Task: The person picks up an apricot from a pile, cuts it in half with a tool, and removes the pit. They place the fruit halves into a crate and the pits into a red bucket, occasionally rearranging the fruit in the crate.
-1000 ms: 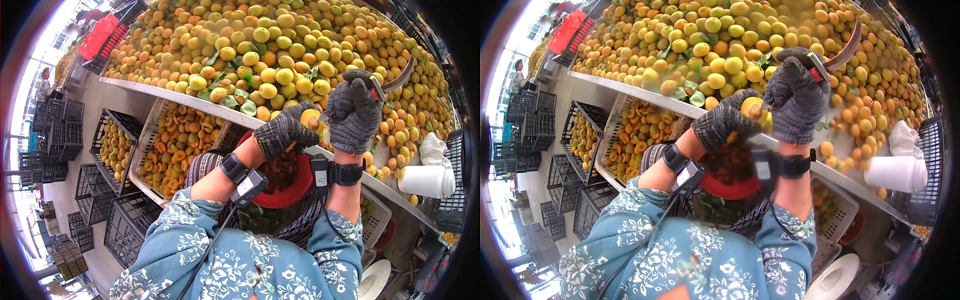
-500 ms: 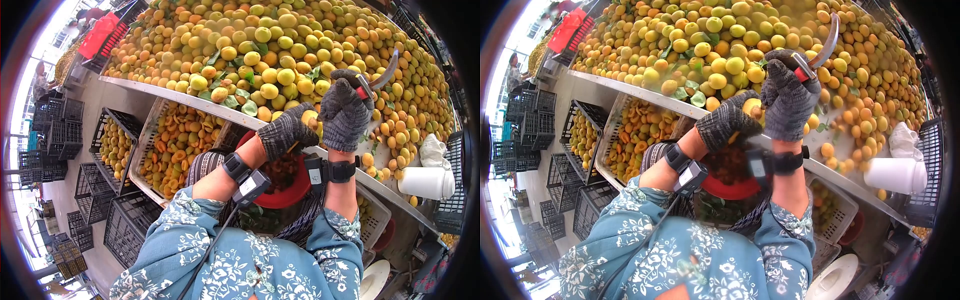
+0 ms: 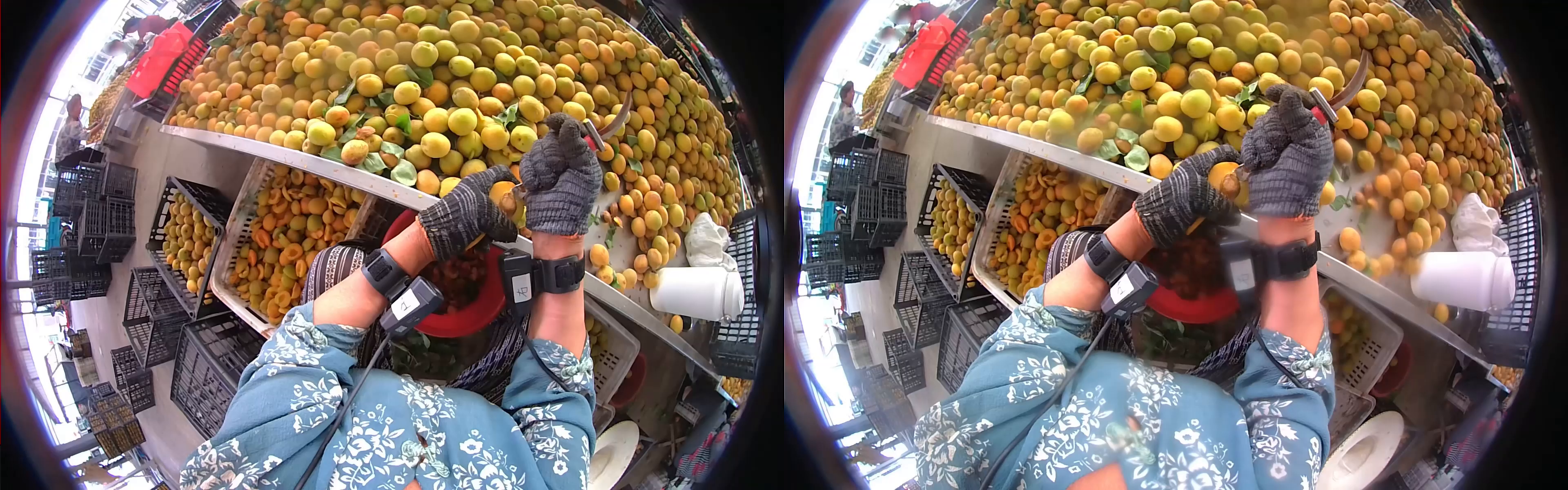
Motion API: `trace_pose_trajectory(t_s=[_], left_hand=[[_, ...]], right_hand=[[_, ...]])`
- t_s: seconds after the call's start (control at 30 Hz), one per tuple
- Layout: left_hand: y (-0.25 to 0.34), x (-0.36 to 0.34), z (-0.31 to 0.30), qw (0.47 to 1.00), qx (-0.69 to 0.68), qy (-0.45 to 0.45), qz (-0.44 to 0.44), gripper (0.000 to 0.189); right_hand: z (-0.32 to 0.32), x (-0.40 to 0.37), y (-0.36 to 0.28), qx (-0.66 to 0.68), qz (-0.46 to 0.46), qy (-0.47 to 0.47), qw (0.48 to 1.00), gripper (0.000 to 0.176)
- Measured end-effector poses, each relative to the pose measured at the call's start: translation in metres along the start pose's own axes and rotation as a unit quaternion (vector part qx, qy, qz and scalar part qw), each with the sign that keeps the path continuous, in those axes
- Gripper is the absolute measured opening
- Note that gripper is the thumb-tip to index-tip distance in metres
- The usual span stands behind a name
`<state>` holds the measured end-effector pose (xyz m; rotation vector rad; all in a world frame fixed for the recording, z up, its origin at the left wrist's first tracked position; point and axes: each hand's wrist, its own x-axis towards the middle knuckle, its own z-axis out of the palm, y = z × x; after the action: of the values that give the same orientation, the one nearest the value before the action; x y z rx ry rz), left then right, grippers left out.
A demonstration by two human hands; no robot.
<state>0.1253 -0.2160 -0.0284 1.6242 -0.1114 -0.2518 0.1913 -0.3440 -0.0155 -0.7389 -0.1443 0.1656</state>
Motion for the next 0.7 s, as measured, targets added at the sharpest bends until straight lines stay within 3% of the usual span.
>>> trace_pose_trajectory(t_s=[0.07,0.3,0.37,0.4,0.47,0.6,0.67,0.7], left_hand=[[-0.007,0.0,-0.001,0.999,0.0,0.002,0.051,0.052],[-0.025,0.0,-0.009,0.993,0.041,-0.041,0.105,0.059],[-0.036,0.008,-0.013,0.909,0.152,-0.028,0.388,0.057],[-0.041,0.009,-0.011,0.909,0.152,-0.028,0.388,0.057],[-0.046,0.009,-0.008,0.977,-0.117,-0.08,0.16,0.054],[-0.042,0.002,-0.009,0.981,-0.004,-0.051,0.188,0.052],[-0.04,0.0,-0.009,0.943,0.162,0.023,0.29,0.05],[-0.036,0.0,-0.01,0.943,0.161,0.023,0.29,0.05]], right_hand=[[-0.005,0.0,0.002,0.014,0.01,0.002,1.0,0.025],[-0.011,0.0,0.007,0.103,0.065,-0.023,0.992,0.022],[-0.014,0.001,0.008,0.123,0.07,-0.044,0.989,0.023],[-0.015,0.002,0.008,0.142,0.075,-0.064,0.985,0.023],[-0.015,0.001,0.008,0.138,0.067,-0.062,0.986,0.022],[-0.015,0.001,0.006,0.157,0.062,-0.068,0.983,0.021],[-0.013,0.002,0.005,0.181,0.076,-0.075,0.978,0.021],[-0.014,0.002,0.003,0.206,0.088,-0.081,0.971,0.022]])
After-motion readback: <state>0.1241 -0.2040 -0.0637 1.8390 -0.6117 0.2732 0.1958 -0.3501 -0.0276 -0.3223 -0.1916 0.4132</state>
